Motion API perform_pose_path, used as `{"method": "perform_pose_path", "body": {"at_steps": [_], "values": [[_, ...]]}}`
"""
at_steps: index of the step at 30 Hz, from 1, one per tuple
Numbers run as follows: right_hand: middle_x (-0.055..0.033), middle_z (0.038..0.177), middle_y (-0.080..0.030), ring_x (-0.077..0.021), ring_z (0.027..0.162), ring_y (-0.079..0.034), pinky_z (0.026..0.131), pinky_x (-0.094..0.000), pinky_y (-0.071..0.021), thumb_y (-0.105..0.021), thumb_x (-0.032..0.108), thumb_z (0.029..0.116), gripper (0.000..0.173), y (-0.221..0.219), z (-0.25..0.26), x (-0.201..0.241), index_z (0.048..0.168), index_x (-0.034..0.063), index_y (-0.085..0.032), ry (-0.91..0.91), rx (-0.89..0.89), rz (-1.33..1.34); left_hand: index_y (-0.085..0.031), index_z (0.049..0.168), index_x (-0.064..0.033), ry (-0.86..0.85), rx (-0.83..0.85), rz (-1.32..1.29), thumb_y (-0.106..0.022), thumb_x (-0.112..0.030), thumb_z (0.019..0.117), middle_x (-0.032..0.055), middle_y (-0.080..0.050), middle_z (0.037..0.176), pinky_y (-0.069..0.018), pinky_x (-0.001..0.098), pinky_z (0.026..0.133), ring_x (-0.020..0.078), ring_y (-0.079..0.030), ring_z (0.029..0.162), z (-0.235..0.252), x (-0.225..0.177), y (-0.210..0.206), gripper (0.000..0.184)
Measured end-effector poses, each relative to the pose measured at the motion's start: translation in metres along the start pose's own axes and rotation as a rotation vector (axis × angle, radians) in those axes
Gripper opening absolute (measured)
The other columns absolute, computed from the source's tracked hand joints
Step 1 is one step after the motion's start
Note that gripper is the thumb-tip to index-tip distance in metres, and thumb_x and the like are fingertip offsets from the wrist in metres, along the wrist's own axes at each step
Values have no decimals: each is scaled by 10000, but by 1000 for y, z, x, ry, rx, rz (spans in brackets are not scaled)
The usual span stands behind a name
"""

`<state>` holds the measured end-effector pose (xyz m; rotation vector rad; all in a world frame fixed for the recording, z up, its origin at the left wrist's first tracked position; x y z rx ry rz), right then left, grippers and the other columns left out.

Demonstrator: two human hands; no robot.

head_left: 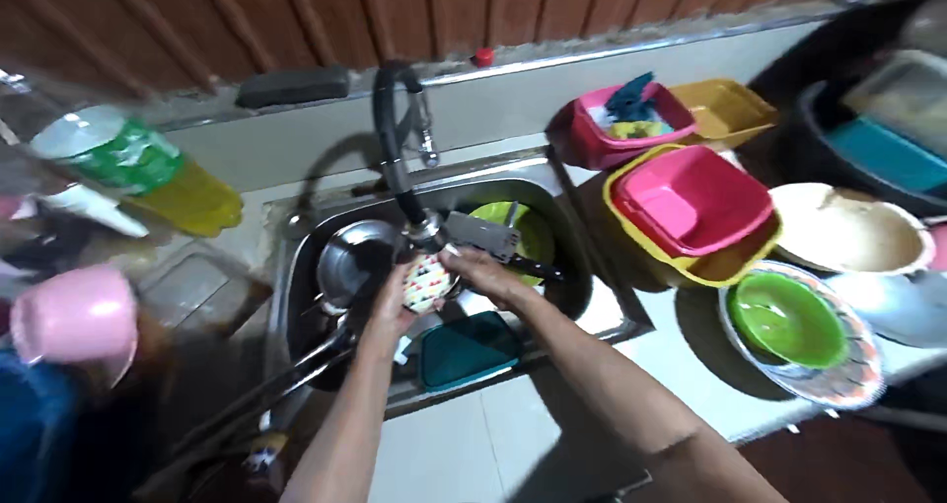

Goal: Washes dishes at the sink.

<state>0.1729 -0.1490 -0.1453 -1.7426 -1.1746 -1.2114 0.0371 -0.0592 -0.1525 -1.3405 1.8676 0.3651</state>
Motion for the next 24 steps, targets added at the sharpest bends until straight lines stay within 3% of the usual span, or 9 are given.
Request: {"method": "perform_pose_path", "body": {"at_steps": [1,2,5,9,12,15,17,21,24], "values": [[-170,1455,-529,-262,1279,-549,1039,-447,-488,-578,297,1054,379,4,0,2,1315,35,-659,-5,39,-58,-578,1295,-40,-37,-38,63,-404,-377,1091,187,-683,1055,-588,471,701,300,-688,853,3,-5,4,431],[-174,1470,-508,-260,1304,-527,1062,-443,-476,-618,253,1027,347,7,0,3,1271,15,-678,15,50,-63,-598,1267,-15,-107,-78,150,-446,-333,1087,180,-693,1035,-597,460,709,279,-695,850,4,-11,6,396],[-93,1089,-689,-128,1007,-620,913,-352,-507,-640,128,998,189,14,-2,2,1105,-15,-702,46,7,104,-641,1175,31,-318,-164,474,-571,-231,1046,142,-677,1010,-574,404,794,192,-662,881,-5,-33,5,300],[-62,853,-661,-116,815,-612,785,-322,-512,-602,184,1036,230,33,4,-9,921,-5,-667,39,-182,133,-703,1119,15,-556,-151,842,-694,-263,982,183,-700,1082,-507,535,934,277,-656,1029,-9,-42,-1,310],[-219,1304,-616,-316,1253,-567,1072,-487,-458,-594,223,1032,302,48,-2,-2,1092,-45,-720,80,-208,-485,-707,1122,22,-516,-207,1231,-648,-415,998,280,-687,1076,-463,685,919,460,-647,1063,-25,-40,-15,458],[-229,1489,-490,-420,1415,-412,1144,-593,-360,-619,236,1003,328,50,-17,10,1246,28,-694,111,-135,-990,-734,1202,-98,-497,-198,1435,-596,-424,1025,246,-704,1142,-451,716,917,473,-644,1115,-32,-31,-25,396],[-199,1512,-476,-395,1423,-408,1162,-596,-314,-600,242,1017,362,51,-33,21,1304,29,-659,99,-74,-1071,-736,1191,-99,-519,-170,1361,-583,-422,1032,239,-709,1115,-454,706,914,454,-652,1090,-29,-27,-25,391],[-217,1419,-550,-371,1324,-527,1092,-537,-431,-505,243,1077,360,72,-68,47,1253,-30,-659,128,-143,-869,-671,1201,40,-396,-146,948,-494,-429,1076,266,-664,1130,-463,609,932,372,-633,1059,-28,-20,-24,516],[-185,1349,-594,-306,1240,-587,1051,-461,-495,-521,218,1068,310,103,-99,74,1119,-38,-688,456,-267,-780,-558,1344,-43,-92,-121,479,-333,-518,1098,201,-687,1077,-603,496,630,318,-712,812,-33,-7,-26,581]]}}
Point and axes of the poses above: each hand's wrist, its own z-axis towards the middle knuckle, its own y-axis out of the back of the hand, x = y × z, the point moved 3 cm from there along z, towards the middle knuckle
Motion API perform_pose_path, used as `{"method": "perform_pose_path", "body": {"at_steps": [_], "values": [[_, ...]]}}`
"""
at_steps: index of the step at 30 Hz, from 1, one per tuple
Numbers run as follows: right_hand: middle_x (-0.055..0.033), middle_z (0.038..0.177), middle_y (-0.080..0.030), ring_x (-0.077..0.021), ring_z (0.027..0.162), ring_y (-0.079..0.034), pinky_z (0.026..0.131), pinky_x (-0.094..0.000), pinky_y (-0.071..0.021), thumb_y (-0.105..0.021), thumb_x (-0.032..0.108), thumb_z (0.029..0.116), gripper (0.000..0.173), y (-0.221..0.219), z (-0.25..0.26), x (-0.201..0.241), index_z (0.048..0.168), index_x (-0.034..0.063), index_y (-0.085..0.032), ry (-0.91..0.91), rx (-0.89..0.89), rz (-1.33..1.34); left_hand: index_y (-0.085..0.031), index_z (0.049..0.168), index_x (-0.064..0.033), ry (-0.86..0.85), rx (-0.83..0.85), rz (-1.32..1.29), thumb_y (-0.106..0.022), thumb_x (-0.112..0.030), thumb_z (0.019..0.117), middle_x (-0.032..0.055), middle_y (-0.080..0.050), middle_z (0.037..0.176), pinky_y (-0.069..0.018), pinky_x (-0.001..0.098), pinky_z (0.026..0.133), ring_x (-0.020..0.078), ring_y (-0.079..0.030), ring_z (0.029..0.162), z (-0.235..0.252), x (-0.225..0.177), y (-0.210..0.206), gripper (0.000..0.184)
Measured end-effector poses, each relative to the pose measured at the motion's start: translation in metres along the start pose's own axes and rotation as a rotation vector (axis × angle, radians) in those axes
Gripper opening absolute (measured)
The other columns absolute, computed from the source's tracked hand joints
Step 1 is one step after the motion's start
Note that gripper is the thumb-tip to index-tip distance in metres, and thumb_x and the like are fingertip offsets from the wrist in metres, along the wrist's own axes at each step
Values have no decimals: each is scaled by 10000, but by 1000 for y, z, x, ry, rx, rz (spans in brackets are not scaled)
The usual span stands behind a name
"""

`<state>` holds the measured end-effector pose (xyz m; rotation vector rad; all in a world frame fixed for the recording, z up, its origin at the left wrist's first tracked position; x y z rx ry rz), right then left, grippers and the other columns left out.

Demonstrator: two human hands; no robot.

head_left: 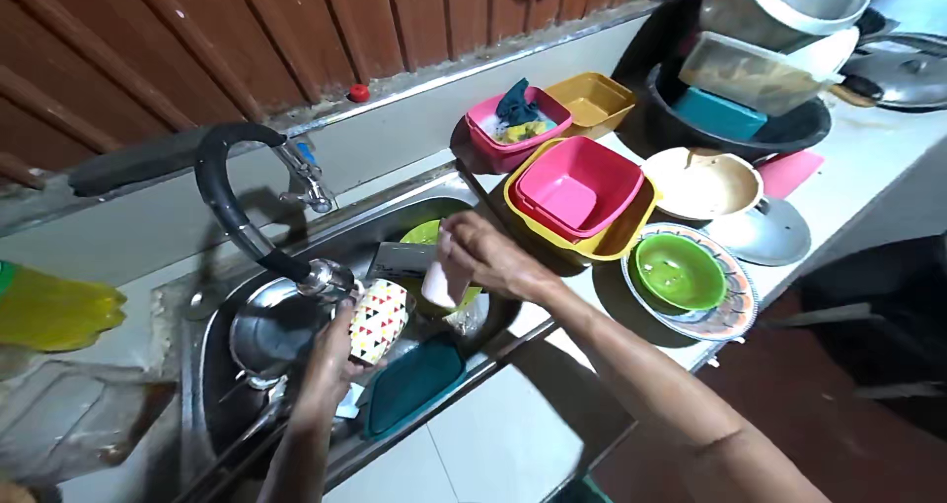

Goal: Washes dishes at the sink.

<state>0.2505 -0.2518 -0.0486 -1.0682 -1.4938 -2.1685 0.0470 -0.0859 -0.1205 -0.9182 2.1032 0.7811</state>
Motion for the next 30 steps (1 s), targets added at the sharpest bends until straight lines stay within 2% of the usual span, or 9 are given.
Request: {"method": "perform_pose_path", "body": {"at_steps": [2,7,15,19,22,25,26,28,30], "values": [[-179,1365,-591,-303,1258,-575,1069,-459,-480,-530,201,1056,287,40,-4,2,1059,-29,-702,130,-196,-65,-534,1364,-92,142,95,-255,-249,-590,1078,214,-712,1020,-596,470,540,354,-717,727,-6,5,-4,641],[-253,1376,-584,-420,1288,-549,1077,-538,-448,-572,209,1017,290,122,-2,-44,1071,-41,-709,144,-538,-453,-504,1343,-94,194,128,-652,-204,-471,1108,214,-683,1056,-601,410,596,325,-715,787,-30,10,-19,536],[-333,1445,-486,-519,1380,-428,1092,-703,-339,-615,289,1014,395,136,1,-155,1238,-31,-672,-318,-319,-600,-516,1287,-61,225,263,-744,-162,-464,1109,227,-688,1009,-611,379,571,315,-726,752,-66,-6,-56,565],[-277,1435,-536,-474,1372,-465,1112,-653,-363,-603,517,964,562,118,-8,-92,1237,32,-684,-50,-467,-577,-509,1268,-46,225,368,-943,-171,-473,1106,244,-688,1017,-630,373,578,325,-737,757,-75,-21,-79,568],[-142,1488,-533,-325,1391,-471,1151,-527,-398,-656,560,923,638,67,-12,-30,1350,86,-652,126,-200,-175,-527,1238,-39,233,378,-935,-196,-446,1110,232,-698,982,-631,376,567,323,-741,744,-86,-31,-98,540],[-134,1469,-548,-264,1367,-496,1134,-474,-422,-720,550,893,813,43,-14,-5,1520,90,-486,86,154,116,-574,1140,-41,204,381,-722,-158,-476,1101,215,-698,864,-574,377,480,310,-707,653,-98,-39,-114,603],[-130,1346,-618,-223,1241,-579,1051,-439,-483,-768,494,873,778,46,-16,-1,1489,92,-515,45,217,216,-584,1140,-43,171,408,-682,-139,-490,1098,221,-699,869,-564,387,466,323,-705,655,-99,-42,-118,632],[-80,1016,-698,-120,917,-683,828,-322,-575,-811,317,861,462,60,-20,0,1195,43,-648,10,239,413,-582,1178,-48,56,491,-635,-105,-508,1099,213,-706,900,-578,390,476,319,-716,682,-100,-52,-126,668],[-53,843,-729,-88,755,-707,708,-262,-603,-792,142,864,220,74,-25,-3,995,9,-676,54,172,629,-572,1255,-56,-103,550,-594,-128,-481,1110,188,-706,967,-601,395,532,299,-721,745,-102,-68,-134,632]]}}
Point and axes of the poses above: each hand's wrist, its own z-axis towards the middle knuckle, its own y-axis out of the back of the hand, x = y × z, the point moved 3 cm from there along z, towards the middle knuckle
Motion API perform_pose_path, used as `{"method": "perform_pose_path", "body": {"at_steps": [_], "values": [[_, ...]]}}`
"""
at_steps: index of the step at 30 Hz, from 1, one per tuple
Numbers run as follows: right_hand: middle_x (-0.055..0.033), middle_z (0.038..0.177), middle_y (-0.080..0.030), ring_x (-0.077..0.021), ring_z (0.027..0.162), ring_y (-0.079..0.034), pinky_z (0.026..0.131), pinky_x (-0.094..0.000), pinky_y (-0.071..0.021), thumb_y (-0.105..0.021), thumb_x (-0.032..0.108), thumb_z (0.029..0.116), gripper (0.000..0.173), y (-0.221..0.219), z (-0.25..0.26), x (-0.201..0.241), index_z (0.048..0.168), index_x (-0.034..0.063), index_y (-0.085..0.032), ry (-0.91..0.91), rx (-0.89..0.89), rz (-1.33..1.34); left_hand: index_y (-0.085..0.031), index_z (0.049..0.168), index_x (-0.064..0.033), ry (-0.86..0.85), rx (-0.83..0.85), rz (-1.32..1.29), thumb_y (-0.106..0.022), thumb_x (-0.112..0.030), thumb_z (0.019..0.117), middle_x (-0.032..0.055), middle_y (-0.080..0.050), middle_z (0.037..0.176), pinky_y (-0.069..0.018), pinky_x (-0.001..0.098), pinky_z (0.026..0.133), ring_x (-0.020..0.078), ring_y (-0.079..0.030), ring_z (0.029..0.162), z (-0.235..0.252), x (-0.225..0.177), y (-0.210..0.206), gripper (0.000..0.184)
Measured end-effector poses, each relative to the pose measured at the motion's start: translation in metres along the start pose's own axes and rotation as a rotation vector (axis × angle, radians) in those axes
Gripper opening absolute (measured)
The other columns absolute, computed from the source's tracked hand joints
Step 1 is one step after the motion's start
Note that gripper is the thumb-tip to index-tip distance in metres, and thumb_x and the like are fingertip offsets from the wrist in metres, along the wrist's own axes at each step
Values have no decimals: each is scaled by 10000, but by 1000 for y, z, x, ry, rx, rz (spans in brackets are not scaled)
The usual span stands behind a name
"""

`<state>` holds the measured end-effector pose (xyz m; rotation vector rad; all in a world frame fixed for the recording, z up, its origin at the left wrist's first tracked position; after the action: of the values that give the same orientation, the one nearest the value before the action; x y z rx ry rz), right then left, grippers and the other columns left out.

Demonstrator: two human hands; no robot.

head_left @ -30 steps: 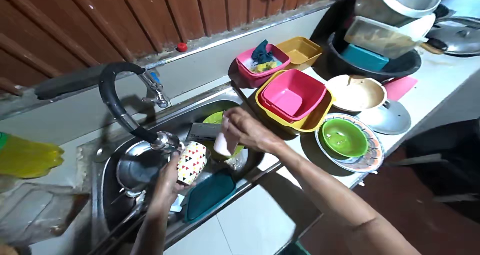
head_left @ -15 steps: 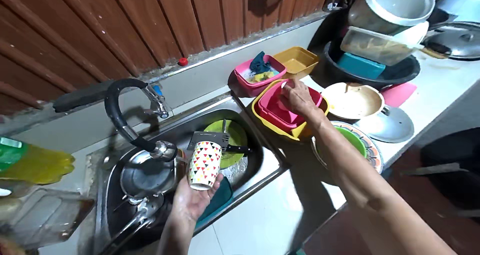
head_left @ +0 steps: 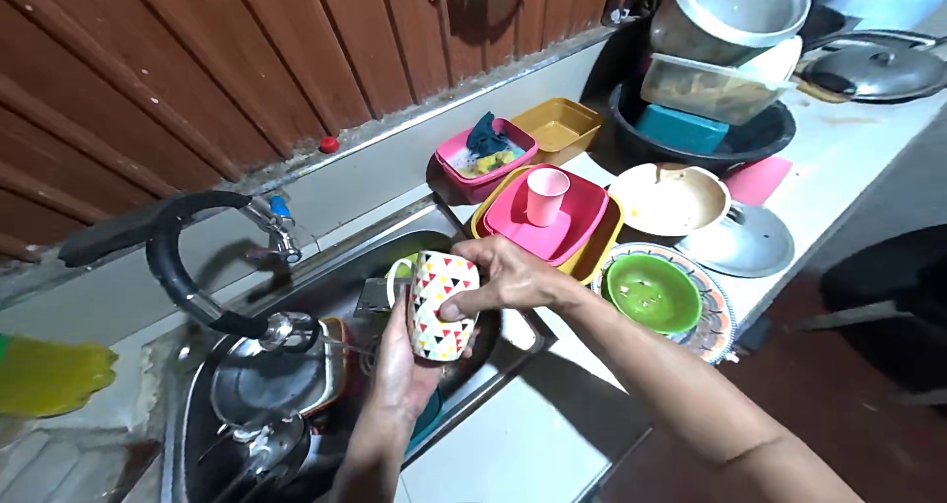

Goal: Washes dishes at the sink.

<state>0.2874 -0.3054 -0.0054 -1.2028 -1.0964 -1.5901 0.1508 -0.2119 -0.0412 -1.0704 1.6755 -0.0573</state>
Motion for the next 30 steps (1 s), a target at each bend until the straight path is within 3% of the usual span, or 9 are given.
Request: {"method": "perform_pose_path", "body": {"at_steps": [6,8,10,12,15,17,21,26,30], "values": [[-14,901,-716,-36,800,-694,732,-227,-605,-735,135,881,221,69,-26,19,1042,-5,-678,271,-393,-317,-208,1631,-157,-269,185,387,-303,-565,1067,134,-441,1552,-580,479,930,295,-613,1246,20,-12,-26,702],[-11,872,-686,-60,862,-653,893,-294,-517,-711,258,912,234,97,-33,8,978,33,-689,254,-453,-635,-302,1610,-162,-269,124,564,-325,-489,1077,122,-408,1591,-569,482,944,305,-571,1306,27,-1,-28,625],[-91,913,-687,-213,1010,-650,1163,-529,-315,-691,269,943,254,113,-37,-8,981,17,-692,180,-395,-829,-437,1557,-180,-267,150,721,-403,-453,1075,82,-392,1614,-541,499,989,290,-507,1381,31,13,-32,556],[-123,918,-711,-320,1046,-663,1180,-652,-251,-717,222,914,210,117,-37,-25,980,22,-721,104,-317,-961,-512,1517,-205,-298,218,866,-469,-446,1056,109,-338,1637,-515,503,1031,312,-396,1460,37,29,-38,522],[-130,895,-715,-359,1010,-669,1127,-673,-304,-700,187,922,164,113,-32,-54,969,31,-722,-9,-200,-1061,-543,1497,-265,-367,254,1007,-652,-458,972,212,-196,1669,-443,452,1124,346,-315,1498,51,54,-44,571],[-143,921,-725,-361,1023,-683,1152,-675,-292,-644,164,965,171,109,-30,-67,991,16,-726,-21,-194,-1022,-517,1510,-315,-371,236,1089,-726,-464,924,239,-82,1685,-507,414,1049,341,-357,1477,58,67,-49,640],[-132,1146,-720,-290,1139,-647,1044,-510,-482,-556,334,1032,367,130,-61,-39,1179,49,-733,24,-450,-909,-530,1483,-266,-414,167,1091,-826,-413,851,284,-44,1676,-558,411,964,374,-465,1393,66,82,-57,714],[-405,1356,-498,-598,1191,-546,918,-750,-452,-601,361,1014,556,220,-160,-21,1352,-76,-545,-591,-1033,-1107,-605,1402,-213,-515,110,1033,-825,-371,863,272,-214,1649,-557,400,943,354,-526,1340,76,86,-57,603],[-456,1239,-557,-651,1171,-538,898,-805,-392,-700,305,967,621,245,-201,-54,1316,-165,-494,-1047,-1038,-1054,-594,1415,-207,-539,172,1009,-829,-330,865,200,-287,1649,-566,419,923,339,-488,1388,90,81,-58,612]]}}
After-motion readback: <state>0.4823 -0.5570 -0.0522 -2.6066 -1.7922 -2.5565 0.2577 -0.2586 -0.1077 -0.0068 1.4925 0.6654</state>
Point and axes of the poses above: each hand's wrist, its own z-axis towards the middle knuckle, its own y-axis out of the back of the hand, x = y × z, the point moved 3 cm from there along z, towards the middle knuckle
